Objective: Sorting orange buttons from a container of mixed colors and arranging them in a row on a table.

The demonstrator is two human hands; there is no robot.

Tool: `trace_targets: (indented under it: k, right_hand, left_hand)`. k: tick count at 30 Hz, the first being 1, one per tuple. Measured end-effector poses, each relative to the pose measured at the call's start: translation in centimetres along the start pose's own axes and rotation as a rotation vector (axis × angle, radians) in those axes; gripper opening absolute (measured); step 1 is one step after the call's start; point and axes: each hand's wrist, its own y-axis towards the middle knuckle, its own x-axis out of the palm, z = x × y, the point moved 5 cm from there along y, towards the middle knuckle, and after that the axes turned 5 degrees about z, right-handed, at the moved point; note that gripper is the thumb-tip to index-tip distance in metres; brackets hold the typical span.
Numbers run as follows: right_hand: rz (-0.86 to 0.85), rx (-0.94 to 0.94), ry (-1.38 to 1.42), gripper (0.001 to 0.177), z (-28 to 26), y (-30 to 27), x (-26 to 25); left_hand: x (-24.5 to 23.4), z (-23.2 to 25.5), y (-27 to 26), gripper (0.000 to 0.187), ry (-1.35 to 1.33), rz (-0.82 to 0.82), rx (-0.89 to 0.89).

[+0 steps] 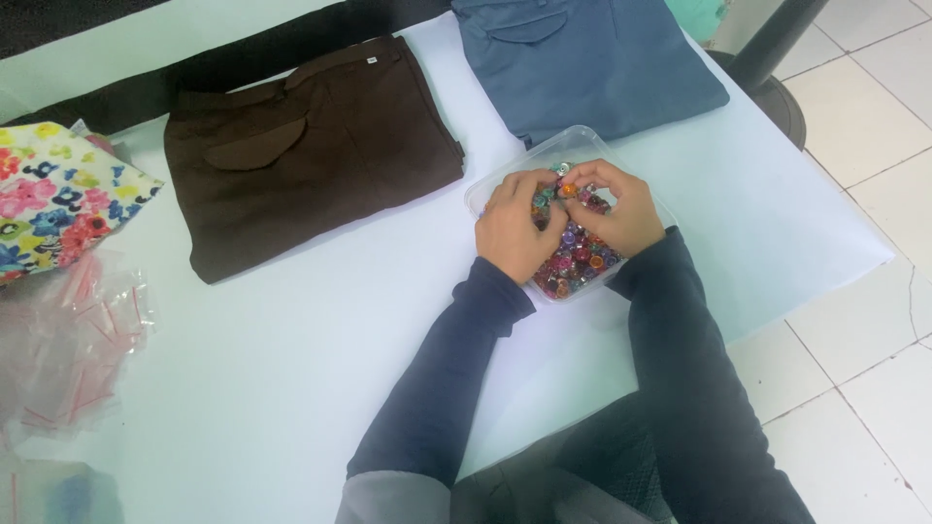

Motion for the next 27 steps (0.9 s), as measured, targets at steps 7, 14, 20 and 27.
trace_targets:
  k: [7, 14, 20, 27]
  right_hand:
    - [-0.026, -0.066, 0.043, 0.019, -0.7, 0.1, 0.0]
    - [-0.055, -0.081, 0.166, 0.020, -1.0, 0.2, 0.2]
    - [-0.054, -0.083, 0.160, 0.008, -4.5, -0.7, 1.9]
    - [0.002, -0.375, -0.236, 0.011, -9.5, -2.4, 8.0]
  left_hand:
    - [-0.4, -0.1, -0.5, 0.020, -0.031, 0.116, 0.055]
    - [0.2, -1.1, -0.5, 0.014, -0.169, 0.263, 0.138]
    - [-1.0, -2.5, -1.9, 0.016, -0.294, 0.424, 0.213]
    - [-8.0, -5.3, -5.5, 0.022, -0.244, 0.579, 0.373]
